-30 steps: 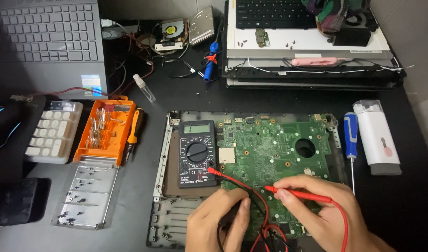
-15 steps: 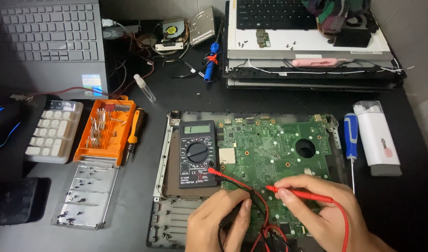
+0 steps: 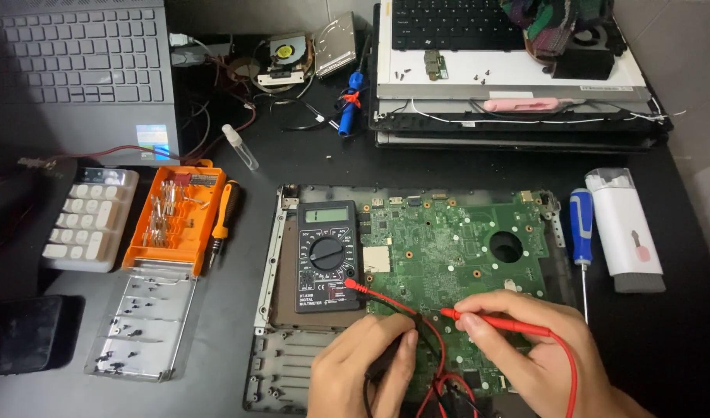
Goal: Using a digital multimeter to probe components on a laptop motherboard for diagnostic purposes.
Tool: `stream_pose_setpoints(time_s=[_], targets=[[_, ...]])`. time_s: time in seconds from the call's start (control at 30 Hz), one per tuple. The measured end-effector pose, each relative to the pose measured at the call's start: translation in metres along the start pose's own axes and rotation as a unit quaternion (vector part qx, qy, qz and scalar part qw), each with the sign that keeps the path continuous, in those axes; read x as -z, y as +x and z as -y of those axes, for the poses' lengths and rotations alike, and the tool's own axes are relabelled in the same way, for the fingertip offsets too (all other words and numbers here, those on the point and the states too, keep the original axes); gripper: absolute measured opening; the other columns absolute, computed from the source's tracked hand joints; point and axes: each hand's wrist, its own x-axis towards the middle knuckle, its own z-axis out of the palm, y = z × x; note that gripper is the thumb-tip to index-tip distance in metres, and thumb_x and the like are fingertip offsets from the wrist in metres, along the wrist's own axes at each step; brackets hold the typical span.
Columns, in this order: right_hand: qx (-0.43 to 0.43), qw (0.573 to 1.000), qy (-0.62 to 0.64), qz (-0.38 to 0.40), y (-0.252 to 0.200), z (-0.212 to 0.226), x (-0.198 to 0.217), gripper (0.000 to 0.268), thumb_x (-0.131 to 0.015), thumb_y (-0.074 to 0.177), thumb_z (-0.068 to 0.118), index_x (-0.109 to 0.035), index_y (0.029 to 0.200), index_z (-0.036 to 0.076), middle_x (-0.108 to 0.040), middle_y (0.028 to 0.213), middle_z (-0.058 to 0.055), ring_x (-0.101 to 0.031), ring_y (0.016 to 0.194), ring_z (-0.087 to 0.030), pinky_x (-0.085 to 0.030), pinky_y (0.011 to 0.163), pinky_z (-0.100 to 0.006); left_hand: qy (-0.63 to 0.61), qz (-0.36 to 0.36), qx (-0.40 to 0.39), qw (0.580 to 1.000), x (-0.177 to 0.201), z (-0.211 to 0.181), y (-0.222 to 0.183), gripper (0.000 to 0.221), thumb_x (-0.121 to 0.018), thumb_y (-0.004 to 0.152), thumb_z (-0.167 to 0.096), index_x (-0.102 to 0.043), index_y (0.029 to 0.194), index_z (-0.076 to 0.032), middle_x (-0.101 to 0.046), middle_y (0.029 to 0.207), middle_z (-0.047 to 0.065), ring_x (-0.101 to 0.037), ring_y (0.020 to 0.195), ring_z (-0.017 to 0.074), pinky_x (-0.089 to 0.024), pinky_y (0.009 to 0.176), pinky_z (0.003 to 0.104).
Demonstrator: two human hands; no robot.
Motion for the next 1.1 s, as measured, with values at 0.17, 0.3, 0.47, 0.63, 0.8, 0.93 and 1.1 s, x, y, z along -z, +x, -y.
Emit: stream_pose_setpoints(time_s=[0.17, 0.3, 0.47, 0.63, 0.8, 0.93, 1.1], targets=[[-0.009, 1.000, 0.007, 0.004, 0.000, -0.001, 0.000, 0.018, -0.073, 0.083, 0.024, -0.086, 0.090, 0.013, -0.091, 0.082, 0.002, -0.087, 0.075, -0.007, -0.065, 0.072, -0.020, -0.002, 0.002, 0.005, 1.000, 0.001, -0.001, 0.000, 0.013, -0.062, 0.098, -0.018, -0.070, 0.092, -0.009, -0.061, 0.071, 0.000, -0.049, 0.056, 0.0136, -0.043, 0.055, 0.024], [-0.008, 1.000, 0.001, -0.002, 0.000, -0.001, 0.000, 0.017, -0.074, 0.083, 0.023, -0.086, 0.089, 0.013, -0.091, 0.081, 0.003, -0.086, 0.073, -0.006, -0.062, 0.079, -0.022, 0.001, 0.001, 0.012, 1.000, 0.000, 0.001, -0.001, 0.013, -0.062, 0.098, -0.019, -0.071, 0.092, -0.010, -0.060, 0.070, -0.001, -0.049, 0.056, 0.0133, -0.043, 0.055, 0.024], [-0.022, 1.000, 0.006, 0.006, -0.001, -0.001, 0.001, 0.019, -0.073, 0.083, 0.025, -0.086, 0.091, 0.014, -0.092, 0.081, 0.002, -0.088, 0.073, -0.007, -0.066, 0.071, -0.020, -0.004, 0.008, 0.043, 0.999, 0.000, -0.002, -0.002, 0.014, -0.063, 0.098, -0.020, -0.072, 0.092, -0.011, -0.060, 0.069, -0.001, -0.048, 0.056, 0.0129, -0.042, 0.054, 0.024], [-0.130, 0.991, -0.003, -0.010, -0.008, 0.002, -0.001, 0.019, -0.079, 0.079, 0.028, -0.090, 0.093, 0.020, -0.087, 0.068, 0.006, -0.075, 0.045, -0.011, -0.059, 0.055, -0.021, -0.018, -0.024, -0.018, 0.999, 0.000, -0.001, 0.001, 0.014, -0.062, 0.098, -0.019, -0.070, 0.092, -0.010, -0.069, 0.080, 0.001, -0.060, 0.062, 0.0133, -0.049, 0.061, 0.022], [0.144, 0.986, -0.057, -0.060, -0.008, -0.010, 0.001, 0.018, -0.080, 0.078, 0.027, -0.080, 0.093, 0.017, -0.081, 0.085, 0.005, -0.073, 0.075, -0.010, -0.054, 0.080, -0.020, -0.001, -0.103, -0.067, 0.992, -0.007, -0.005, 0.005, 0.023, -0.061, 0.097, -0.021, -0.082, 0.093, -0.013, -0.074, 0.079, 0.000, -0.066, 0.061, 0.0078, -0.052, 0.058, 0.017], [0.262, 0.944, -0.186, -0.068, 0.008, 0.039, 0.007, 0.022, -0.084, 0.079, 0.021, -0.069, 0.095, 0.015, -0.071, 0.087, 0.005, -0.067, 0.075, -0.012, -0.055, 0.089, -0.029, 0.031, 0.020, -0.069, 0.997, 0.008, -0.013, 0.006, 0.031, -0.057, 0.103, -0.028, -0.078, 0.121, -0.015, -0.075, 0.092, -0.003, -0.073, 0.074, 0.0047, -0.056, 0.069, 0.016], [0.388, 0.885, -0.255, 0.029, 0.040, 0.072, 0.013, 0.039, -0.056, 0.102, 0.014, -0.050, 0.063, 0.013, -0.042, 0.067, -0.001, -0.043, 0.058, -0.016, -0.037, 0.048, -0.032, 0.072, -0.146, -0.054, 0.985, -0.026, -0.019, 0.020, 0.025, -0.052, 0.092, -0.009, -0.075, 0.103, -0.011, -0.063, 0.074, -0.006, -0.052, 0.064, 0.0056, -0.040, 0.059, 0.017]])
